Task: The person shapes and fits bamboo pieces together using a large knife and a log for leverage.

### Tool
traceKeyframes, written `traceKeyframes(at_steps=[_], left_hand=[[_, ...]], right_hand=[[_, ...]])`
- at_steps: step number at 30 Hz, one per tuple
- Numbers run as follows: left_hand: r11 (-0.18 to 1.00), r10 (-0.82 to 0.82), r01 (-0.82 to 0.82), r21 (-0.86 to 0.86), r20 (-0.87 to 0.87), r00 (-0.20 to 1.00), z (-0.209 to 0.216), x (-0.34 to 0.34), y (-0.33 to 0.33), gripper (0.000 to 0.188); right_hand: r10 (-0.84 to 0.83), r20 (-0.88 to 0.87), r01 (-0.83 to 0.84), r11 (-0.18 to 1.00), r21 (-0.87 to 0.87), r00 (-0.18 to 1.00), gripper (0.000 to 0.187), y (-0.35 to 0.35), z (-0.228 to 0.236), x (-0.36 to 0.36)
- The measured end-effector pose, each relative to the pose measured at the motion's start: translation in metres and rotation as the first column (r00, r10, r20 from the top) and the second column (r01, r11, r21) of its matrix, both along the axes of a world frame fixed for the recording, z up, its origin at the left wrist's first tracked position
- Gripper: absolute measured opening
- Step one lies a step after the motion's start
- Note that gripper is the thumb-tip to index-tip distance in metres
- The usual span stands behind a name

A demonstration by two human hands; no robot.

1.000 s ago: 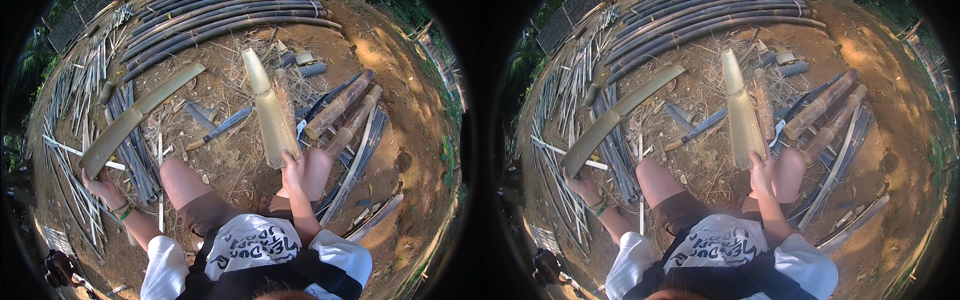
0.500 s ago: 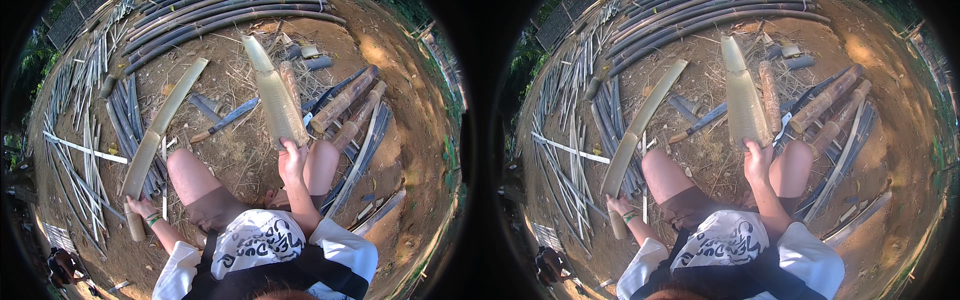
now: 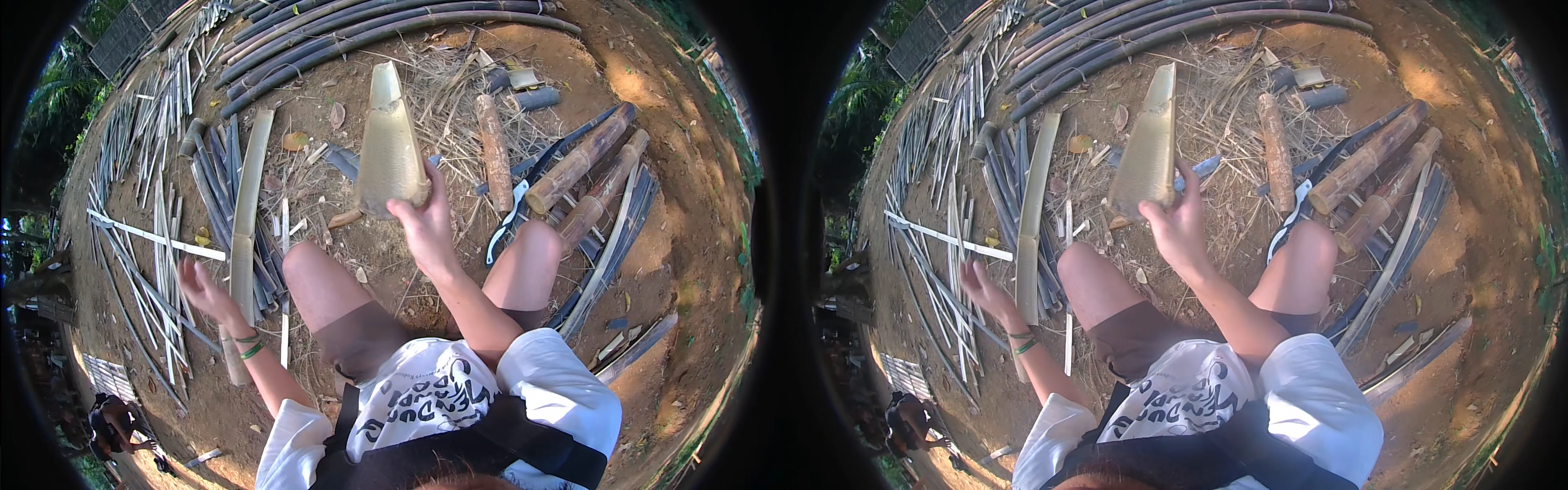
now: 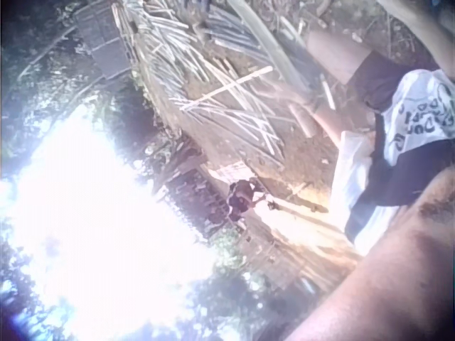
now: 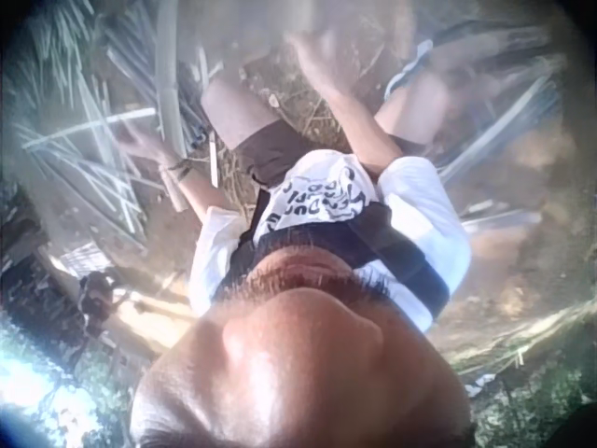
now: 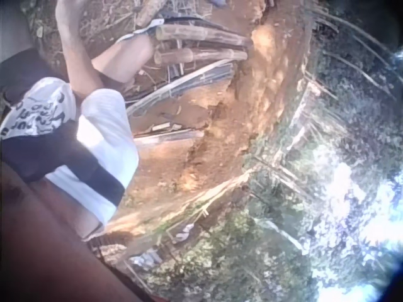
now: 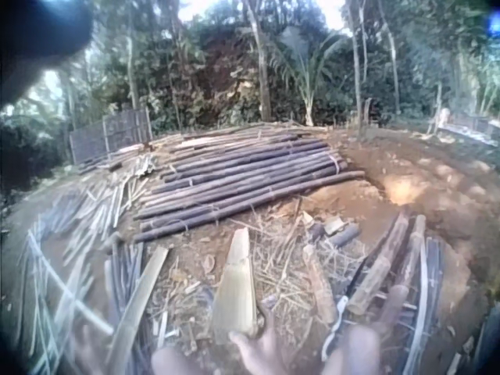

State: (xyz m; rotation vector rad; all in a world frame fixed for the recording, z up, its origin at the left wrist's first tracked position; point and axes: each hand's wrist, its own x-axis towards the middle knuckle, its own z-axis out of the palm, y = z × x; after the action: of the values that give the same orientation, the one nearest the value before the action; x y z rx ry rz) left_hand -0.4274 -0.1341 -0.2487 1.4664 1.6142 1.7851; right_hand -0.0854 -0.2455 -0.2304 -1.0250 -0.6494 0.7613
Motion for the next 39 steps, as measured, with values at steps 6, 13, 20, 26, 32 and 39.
traceKeyframes(at_steps=[6, 13, 20, 26, 32, 39], left_hand=[[0.651, -0.501, 0.617, 0.442, -0.360, 0.787, 0.053, 0.202, 0.020, 0.070], [0.630, -0.547, 0.423, 0.651, -0.014, 0.837, 0.067, 0.232, 0.096, 0.038], [0.671, -0.572, 0.351, 0.653, 0.155, 0.806, 0.089, 0.243, 0.114, 0.018], [0.590, -0.651, 0.351, 0.727, 0.172, 0.740, 0.092, 0.260, 0.107, 0.019], [0.609, -0.632, 0.290, 0.738, 0.230, 0.740, 0.103, 0.289, 0.104, 0.018], [0.714, -0.481, 0.260, 0.650, 0.184, 0.857, 0.128, 0.291, 0.130, 0.026]], right_hand=[[0.191, -0.138, -0.156, 0.961, 0.227, 0.972, 0.080, 0.054, 0.042, -0.035], [0.234, 0.031, -0.234, 0.972, -0.001, 0.972, 0.034, 0.117, -0.093, -0.074], [0.762, 0.203, -0.290, 0.458, -0.840, 0.614, 0.080, 0.180, -0.287, -0.116], [0.784, 0.104, -0.207, 0.286, -0.936, 0.612, 0.085, 0.203, -0.310, -0.103], [0.577, 0.078, -0.138, 0.321, -0.937, 0.813, 0.067, 0.168, -0.341, -0.091], [0.197, 0.243, 0.153, 0.385, -0.910, 0.950, 0.078, 0.119, -0.334, -0.090]])
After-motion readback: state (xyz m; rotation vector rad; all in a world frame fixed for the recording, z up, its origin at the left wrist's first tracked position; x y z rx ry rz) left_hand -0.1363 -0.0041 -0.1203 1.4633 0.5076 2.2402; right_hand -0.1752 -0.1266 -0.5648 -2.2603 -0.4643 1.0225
